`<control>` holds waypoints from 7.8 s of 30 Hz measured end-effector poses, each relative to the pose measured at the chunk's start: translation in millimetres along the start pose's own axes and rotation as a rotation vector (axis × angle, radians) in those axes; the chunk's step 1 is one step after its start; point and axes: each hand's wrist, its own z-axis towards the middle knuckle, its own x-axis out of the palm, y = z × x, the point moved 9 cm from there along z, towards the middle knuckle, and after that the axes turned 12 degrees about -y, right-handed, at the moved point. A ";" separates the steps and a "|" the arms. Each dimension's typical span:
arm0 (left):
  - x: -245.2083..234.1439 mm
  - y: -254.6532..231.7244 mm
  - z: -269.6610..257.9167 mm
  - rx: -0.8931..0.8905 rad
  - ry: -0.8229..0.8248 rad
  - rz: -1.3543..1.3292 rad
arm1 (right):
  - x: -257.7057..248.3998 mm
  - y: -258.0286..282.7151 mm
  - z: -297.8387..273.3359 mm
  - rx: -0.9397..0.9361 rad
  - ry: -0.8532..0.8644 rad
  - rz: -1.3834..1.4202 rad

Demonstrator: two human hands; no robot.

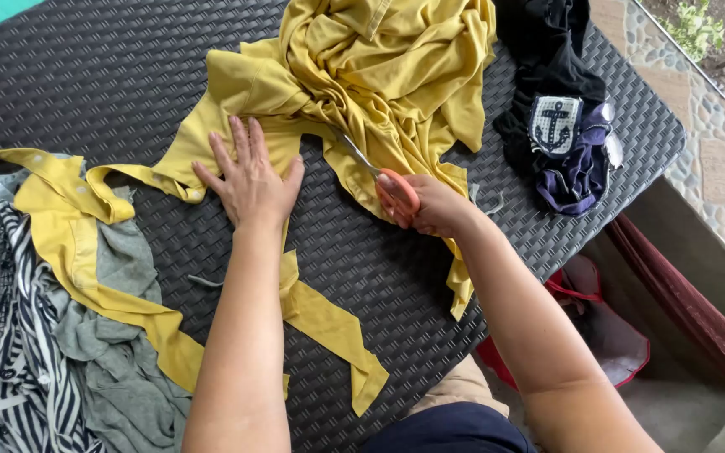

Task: Cutting strips of fabric from a yellow shirt using scissors.

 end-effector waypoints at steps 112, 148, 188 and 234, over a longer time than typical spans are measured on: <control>-80.3 71.4 -153.3 -0.138 -0.624 -0.302 | 118.4 -13.4 -53.9 -0.011 0.349 -0.458; -110.9 74.2 -196.7 -0.166 -0.631 -0.534 | 60.8 5.6 13.1 -0.026 0.537 -0.697; -95.2 55.2 -205.0 0.049 -0.613 -0.166 | 61.4 33.1 81.3 0.004 0.860 -0.948; -125.8 121.6 -208.1 -0.490 -0.829 -0.924 | 50.7 63.5 95.3 -0.199 -0.081 -0.070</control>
